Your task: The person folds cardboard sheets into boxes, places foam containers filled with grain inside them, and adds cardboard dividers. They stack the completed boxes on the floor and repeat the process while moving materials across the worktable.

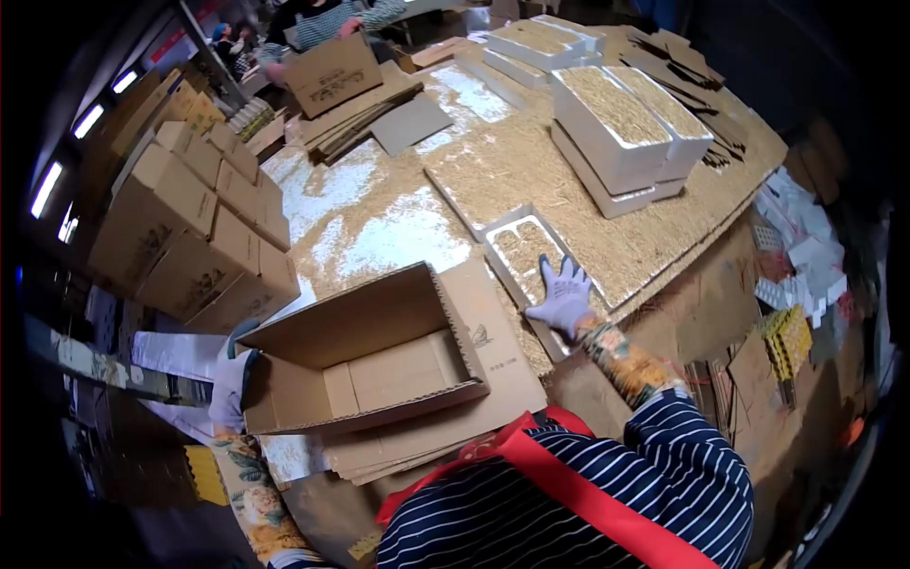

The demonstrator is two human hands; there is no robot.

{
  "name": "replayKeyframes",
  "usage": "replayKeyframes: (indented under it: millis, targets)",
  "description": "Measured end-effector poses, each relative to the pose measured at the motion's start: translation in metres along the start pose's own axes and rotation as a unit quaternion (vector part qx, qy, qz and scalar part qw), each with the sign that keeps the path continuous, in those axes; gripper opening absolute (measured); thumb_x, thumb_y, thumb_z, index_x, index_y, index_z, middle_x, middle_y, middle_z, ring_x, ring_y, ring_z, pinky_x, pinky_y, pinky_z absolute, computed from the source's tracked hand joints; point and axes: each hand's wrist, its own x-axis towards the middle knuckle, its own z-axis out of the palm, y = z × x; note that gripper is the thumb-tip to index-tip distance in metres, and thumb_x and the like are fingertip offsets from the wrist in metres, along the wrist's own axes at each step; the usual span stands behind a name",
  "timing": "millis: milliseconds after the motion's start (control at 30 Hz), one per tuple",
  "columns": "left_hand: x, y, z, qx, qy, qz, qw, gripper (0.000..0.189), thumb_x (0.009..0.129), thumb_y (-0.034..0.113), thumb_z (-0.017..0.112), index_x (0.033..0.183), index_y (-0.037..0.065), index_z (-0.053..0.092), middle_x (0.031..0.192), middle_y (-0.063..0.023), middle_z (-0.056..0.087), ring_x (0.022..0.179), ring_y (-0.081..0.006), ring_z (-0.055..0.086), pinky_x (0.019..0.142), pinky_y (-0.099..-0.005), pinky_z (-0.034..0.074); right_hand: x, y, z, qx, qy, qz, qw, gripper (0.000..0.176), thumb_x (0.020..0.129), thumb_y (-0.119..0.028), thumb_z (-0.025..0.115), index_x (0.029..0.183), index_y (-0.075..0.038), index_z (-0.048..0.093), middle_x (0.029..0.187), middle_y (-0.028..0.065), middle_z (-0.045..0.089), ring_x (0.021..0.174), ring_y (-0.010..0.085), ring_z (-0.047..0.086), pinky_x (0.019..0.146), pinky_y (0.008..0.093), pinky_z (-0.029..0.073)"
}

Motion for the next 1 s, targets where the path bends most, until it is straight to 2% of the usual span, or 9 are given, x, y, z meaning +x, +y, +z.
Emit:
replayKeyframes:
  millis: [167, 300, 467, 533, 700, 733, 833, 933, 1000]
  targets:
    - [-0.004, -0.031, -0.005, -0.069, 0.003, -0.033, 0.997, 0.045, 0.084, 0.004, 0.06, 0.129, 0.003, 0.06, 0.108, -0.0044, 0.067, 0.085, -0.0088, 0.059, 0.074, -0.0225, 0.049, 0.026, 0.004, -0.071, 0.206, 0.037, -0.145, 0.967, 0.116, 0.058, -0.066, 0.076, 0.156, -0.021, 0.03, 0.149, 0.0268, 0.036, 0.137, 0.0431, 0.038, 0.113, 0.0571, 0.024]
    - [-0.009, -0.014, -0.001, -0.117, -0.029, -0.099, 0.988, 0.043, 0.083, 0.004, 0.06, 0.127, 0.007, 0.062, 0.112, -0.0042, 0.067, 0.099, -0.0119, 0.059, 0.085, -0.0249, 0.048, -0.032, -0.049, -0.212, -0.009, 0.163, -0.227, 0.96, 0.111, 0.059, -0.063, 0.076, 0.153, -0.021, 0.036, 0.149, 0.0255, 0.035, 0.136, 0.0415, 0.038, 0.112, 0.0527, 0.028]
    - [-0.004, 0.002, 0.015, -0.002, 0.03, 0.012, 0.999, 0.042, 0.087, 0.0, 0.058, 0.128, 0.007, 0.061, 0.088, -0.0042, 0.065, 0.071, -0.0121, 0.06, 0.063, -0.0239, 0.05, -0.104, -0.141, -0.308, 0.091, 0.213, -0.565, 0.792, 0.108, 0.06, -0.057, 0.084, 0.148, -0.009, 0.044, 0.138, 0.0257, 0.045, 0.131, 0.0386, 0.046, 0.109, 0.0447, 0.04]
    - [-0.015, 0.027, 0.017, -0.007, 0.028, 0.047, 0.998, 0.037, 0.088, 0.004, 0.062, 0.125, 0.001, 0.06, 0.109, -0.0085, 0.067, 0.097, -0.0138, 0.06, 0.088, -0.0282, 0.049, -0.119, -0.19, -0.301, 0.212, 0.085, -0.641, 0.733, 0.109, 0.06, -0.049, 0.088, 0.147, -0.003, 0.043, 0.132, 0.0212, 0.046, 0.126, 0.0318, 0.049, 0.109, 0.0383, 0.042]
    - [-0.018, -0.027, 0.003, -0.347, 0.026, 0.016, 0.937, 0.032, 0.095, 0.006, 0.058, 0.125, -0.004, 0.059, 0.113, -0.0083, 0.067, 0.099, -0.0146, 0.062, 0.088, -0.0284, 0.051, -0.13, -0.258, -0.25, 0.169, -0.032, -0.754, 0.634, 0.11, 0.06, -0.043, 0.085, 0.15, -0.001, 0.038, 0.147, 0.0227, 0.037, 0.137, 0.0353, 0.039, 0.117, 0.0459, 0.03]
    - [-0.022, -0.039, 0.003, -0.425, 0.023, -0.002, 0.905, 0.031, 0.096, 0.007, 0.057, 0.125, -0.004, 0.059, 0.113, -0.0083, 0.067, 0.1, -0.0146, 0.063, 0.088, -0.0283, 0.051, -0.13, -0.256, -0.244, 0.151, -0.052, -0.73, 0.664, 0.11, 0.06, -0.047, 0.083, 0.15, -0.001, 0.039, 0.148, 0.0264, 0.035, 0.137, 0.0376, 0.039, 0.115, 0.048, 0.031]
    - [-0.029, -0.031, 0.009, -0.518, 0.013, -0.032, 0.855, 0.03, 0.097, 0.008, 0.056, 0.125, -0.004, 0.058, 0.113, -0.0082, 0.067, 0.1, -0.0145, 0.063, 0.088, -0.0281, 0.052, -0.123, -0.243, -0.227, 0.04, 0.025, -0.714, 0.698, 0.105, 0.058, -0.048, 0.08, 0.151, -0.016, 0.042, 0.146, 0.0301, 0.038, 0.13, 0.0472, 0.043, 0.109, 0.052, 0.035]
    - [-0.042, 0.005, 0.007, -0.308, -0.045, 0.058, 0.949, 0.033, 0.102, 0.018, 0.051, 0.126, -0.004, 0.058, 0.114, -0.0076, 0.067, 0.097, -0.0129, 0.063, 0.085, -0.027, 0.052, -0.138, -0.24, -0.206, -0.061, 0.128, -0.714, 0.686, 0.104, 0.054, -0.049, 0.078, 0.149, -0.026, 0.042, 0.143, 0.0274, 0.039, 0.127, 0.0449, 0.042, 0.104, 0.0566, 0.032]
    - [-0.038, 0.0, 0.012, -0.341, -0.024, 0.013, 0.94, 0.033, 0.101, 0.019, 0.054, 0.126, -0.003, 0.059, 0.114, -0.0064, 0.067, 0.096, -0.013, 0.063, 0.083, -0.0268, 0.053, -0.136, -0.237, -0.202, -0.09, 0.153, -0.71, 0.681, 0.1, 0.057, -0.05, 0.077, 0.148, -0.029, 0.043, 0.142, 0.0256, 0.04, 0.125, 0.0478, 0.041, 0.103, 0.058, 0.032]
